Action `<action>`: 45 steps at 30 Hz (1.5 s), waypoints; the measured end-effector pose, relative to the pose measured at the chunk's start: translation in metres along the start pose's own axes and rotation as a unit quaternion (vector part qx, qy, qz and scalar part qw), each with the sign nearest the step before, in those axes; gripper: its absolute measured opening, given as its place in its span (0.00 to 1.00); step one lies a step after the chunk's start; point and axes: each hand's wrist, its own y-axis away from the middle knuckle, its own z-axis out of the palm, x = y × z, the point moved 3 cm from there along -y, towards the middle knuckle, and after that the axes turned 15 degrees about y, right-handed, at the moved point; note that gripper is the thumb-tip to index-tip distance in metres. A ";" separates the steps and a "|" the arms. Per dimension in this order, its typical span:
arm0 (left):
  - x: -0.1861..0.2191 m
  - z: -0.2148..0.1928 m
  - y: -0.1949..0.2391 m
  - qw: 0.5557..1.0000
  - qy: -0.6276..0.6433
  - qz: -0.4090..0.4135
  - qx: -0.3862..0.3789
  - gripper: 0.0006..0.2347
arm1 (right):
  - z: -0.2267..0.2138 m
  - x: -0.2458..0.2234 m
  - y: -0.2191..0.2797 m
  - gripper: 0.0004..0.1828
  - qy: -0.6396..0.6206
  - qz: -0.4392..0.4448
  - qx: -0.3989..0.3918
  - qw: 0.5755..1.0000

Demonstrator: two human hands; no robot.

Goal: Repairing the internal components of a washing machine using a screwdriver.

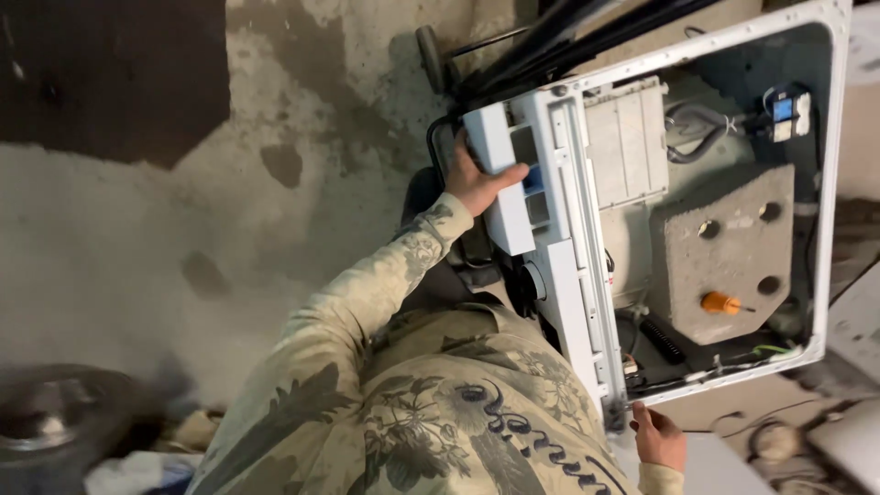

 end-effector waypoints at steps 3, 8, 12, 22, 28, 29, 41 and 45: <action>0.015 0.001 0.008 0.998 -0.054 0.021 0.002 0.57 | -0.022 -0.041 0.009 0.21 -0.009 -0.087 0.079 0.993; 0.055 0.000 -0.003 0.899 -0.335 0.274 0.064 0.56 | -0.036 -0.170 0.019 0.16 -0.121 -0.256 0.110 0.953; 0.089 0.041 -0.033 0.829 -0.420 0.325 -0.177 0.28 | -0.025 -0.285 0.028 0.14 -0.183 -0.367 0.074 0.909; 0.070 0.088 -0.079 0.546 -0.561 0.349 -0.515 0.09 | -0.046 -0.452 0.069 0.18 -0.081 -0.462 0.146 0.871; 0.088 0.098 -0.063 0.537 -0.550 0.378 -0.516 0.09 | -0.018 -0.452 0.042 0.11 -0.073 -0.420 0.169 0.889; 0.087 0.098 -0.064 0.533 -0.549 0.378 -0.520 0.09 | -0.019 -0.453 0.040 0.11 -0.076 -0.417 0.172 0.889; 0.085 0.095 -0.076 0.545 -0.556 0.356 -0.517 0.06 | -0.021 -0.452 0.035 0.12 -0.102 -0.448 0.161 0.874; 0.103 0.103 -0.077 0.565 -0.516 0.315 -0.562 0.11 | -0.016 -0.443 0.031 0.13 -0.106 -0.446 0.155 0.875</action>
